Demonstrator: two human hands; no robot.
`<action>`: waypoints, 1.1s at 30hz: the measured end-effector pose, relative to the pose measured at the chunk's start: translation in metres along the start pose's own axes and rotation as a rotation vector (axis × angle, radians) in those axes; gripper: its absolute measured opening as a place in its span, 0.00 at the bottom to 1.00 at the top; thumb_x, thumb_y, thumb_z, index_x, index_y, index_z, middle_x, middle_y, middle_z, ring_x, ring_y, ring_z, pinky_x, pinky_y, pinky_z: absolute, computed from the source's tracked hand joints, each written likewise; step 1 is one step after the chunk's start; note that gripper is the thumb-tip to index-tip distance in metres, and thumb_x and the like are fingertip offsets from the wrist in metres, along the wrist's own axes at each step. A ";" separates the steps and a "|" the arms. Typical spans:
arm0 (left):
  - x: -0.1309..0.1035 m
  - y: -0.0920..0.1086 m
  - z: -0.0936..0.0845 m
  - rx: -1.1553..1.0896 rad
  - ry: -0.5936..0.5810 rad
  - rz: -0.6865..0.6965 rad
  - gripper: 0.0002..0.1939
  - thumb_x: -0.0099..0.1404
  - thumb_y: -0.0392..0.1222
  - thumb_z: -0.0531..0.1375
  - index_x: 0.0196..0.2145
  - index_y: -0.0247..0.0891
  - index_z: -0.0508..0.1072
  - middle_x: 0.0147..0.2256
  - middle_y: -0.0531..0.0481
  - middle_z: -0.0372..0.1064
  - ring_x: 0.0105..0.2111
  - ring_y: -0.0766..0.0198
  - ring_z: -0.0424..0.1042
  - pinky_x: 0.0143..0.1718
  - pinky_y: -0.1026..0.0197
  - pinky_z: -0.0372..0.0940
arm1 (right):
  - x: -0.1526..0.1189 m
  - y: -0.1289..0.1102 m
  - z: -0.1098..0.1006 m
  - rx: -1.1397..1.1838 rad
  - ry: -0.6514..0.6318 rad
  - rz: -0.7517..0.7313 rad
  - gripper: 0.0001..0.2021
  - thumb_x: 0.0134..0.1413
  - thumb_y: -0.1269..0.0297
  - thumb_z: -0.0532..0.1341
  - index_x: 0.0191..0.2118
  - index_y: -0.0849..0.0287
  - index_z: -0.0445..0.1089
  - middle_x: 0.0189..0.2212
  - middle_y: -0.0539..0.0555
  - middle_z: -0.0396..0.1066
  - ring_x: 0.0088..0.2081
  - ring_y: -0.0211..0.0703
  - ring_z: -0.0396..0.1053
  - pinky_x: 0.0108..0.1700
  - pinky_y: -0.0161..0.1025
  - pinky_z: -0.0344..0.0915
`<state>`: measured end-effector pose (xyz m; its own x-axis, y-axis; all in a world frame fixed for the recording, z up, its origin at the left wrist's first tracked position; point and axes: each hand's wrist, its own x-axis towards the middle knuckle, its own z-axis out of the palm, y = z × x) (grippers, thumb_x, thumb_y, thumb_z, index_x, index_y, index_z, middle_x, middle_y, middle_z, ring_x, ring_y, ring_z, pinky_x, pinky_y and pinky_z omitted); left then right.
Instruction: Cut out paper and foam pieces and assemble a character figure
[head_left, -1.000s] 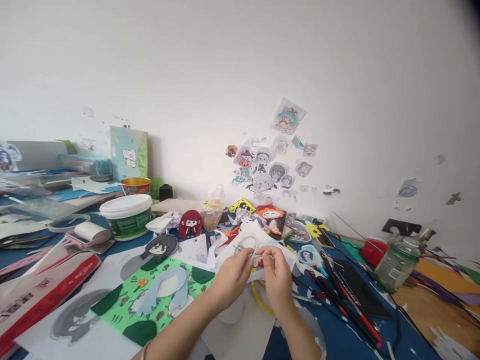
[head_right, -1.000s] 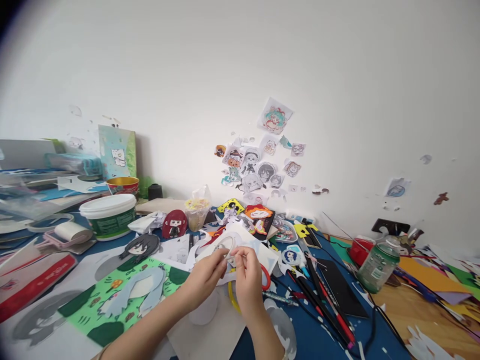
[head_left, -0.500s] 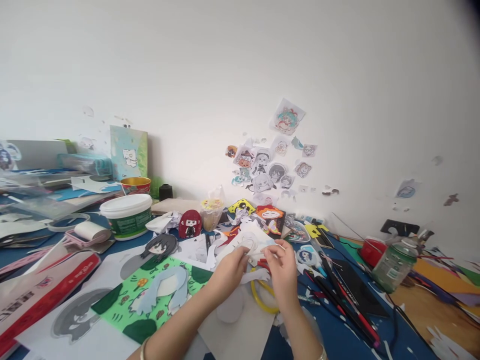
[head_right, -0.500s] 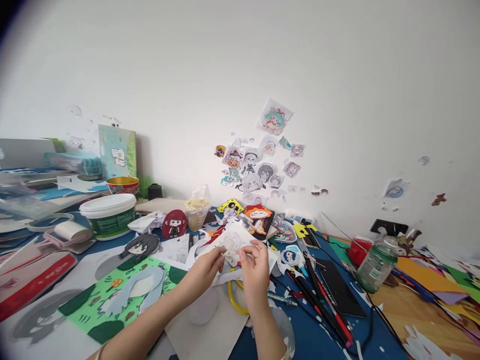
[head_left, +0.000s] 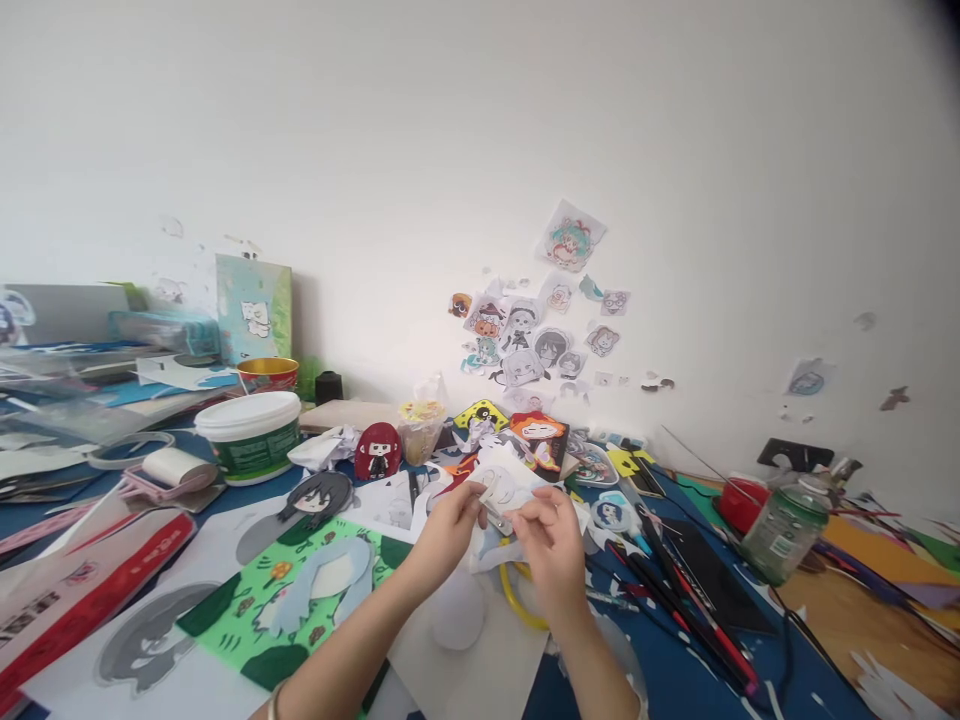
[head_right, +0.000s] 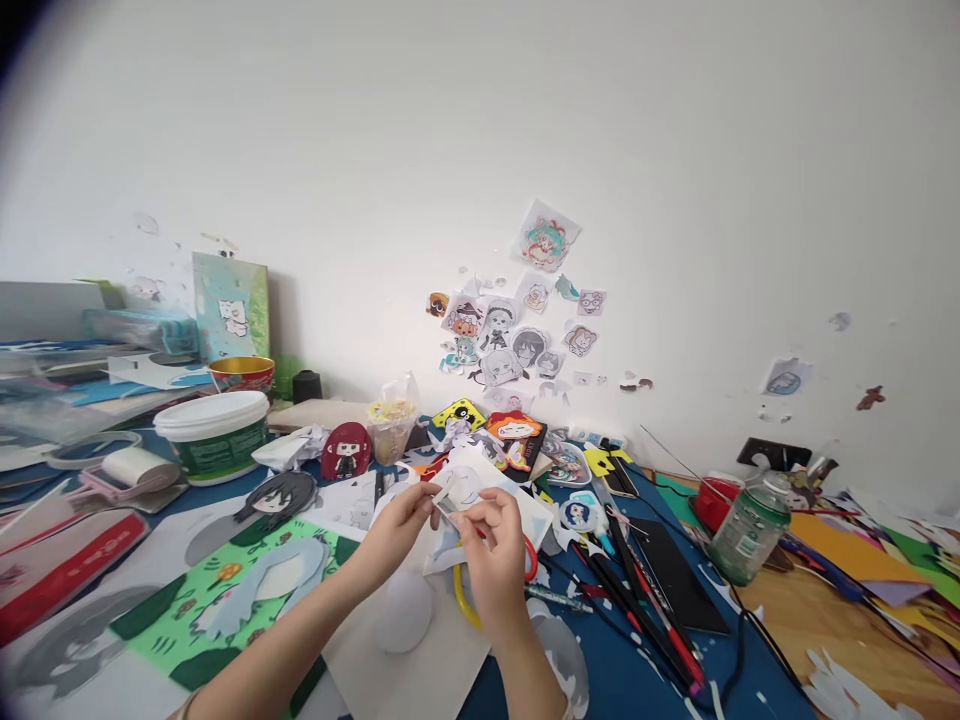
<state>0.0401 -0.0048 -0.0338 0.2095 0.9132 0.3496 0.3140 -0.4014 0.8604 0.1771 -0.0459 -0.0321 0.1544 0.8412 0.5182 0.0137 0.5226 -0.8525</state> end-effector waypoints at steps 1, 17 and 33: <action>0.001 0.001 -0.001 -0.025 -0.007 0.004 0.12 0.60 0.42 0.46 0.37 0.38 0.65 0.24 0.53 0.68 0.30 0.61 0.68 0.38 0.60 0.60 | -0.002 0.000 0.000 0.012 -0.015 -0.007 0.13 0.53 0.63 0.59 0.42 0.55 0.55 0.27 0.49 0.68 0.36 0.43 0.69 0.40 0.40 0.64; 0.012 -0.019 -0.017 0.545 0.017 0.024 0.17 0.58 0.28 0.44 0.38 0.34 0.69 0.30 0.45 0.71 0.35 0.58 0.68 0.37 0.59 0.60 | -0.011 -0.006 0.011 -0.076 -0.642 0.453 0.15 0.40 0.72 0.62 0.39 0.57 0.64 0.26 0.48 0.68 0.32 0.41 0.66 0.34 0.36 0.59; -0.007 0.009 -0.047 0.627 -0.370 -0.022 0.13 0.57 0.47 0.52 0.34 0.40 0.71 0.34 0.47 0.71 0.34 0.57 0.69 0.33 0.59 0.62 | -0.001 0.004 0.006 0.149 -0.447 0.562 0.20 0.38 0.66 0.64 0.40 0.60 0.62 0.25 0.47 0.64 0.25 0.34 0.60 0.27 0.33 0.55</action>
<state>-0.0024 -0.0114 -0.0111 0.4612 0.8826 0.0912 0.7700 -0.4492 0.4531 0.1709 -0.0441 -0.0352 -0.3197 0.9474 0.0110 -0.0880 -0.0181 -0.9960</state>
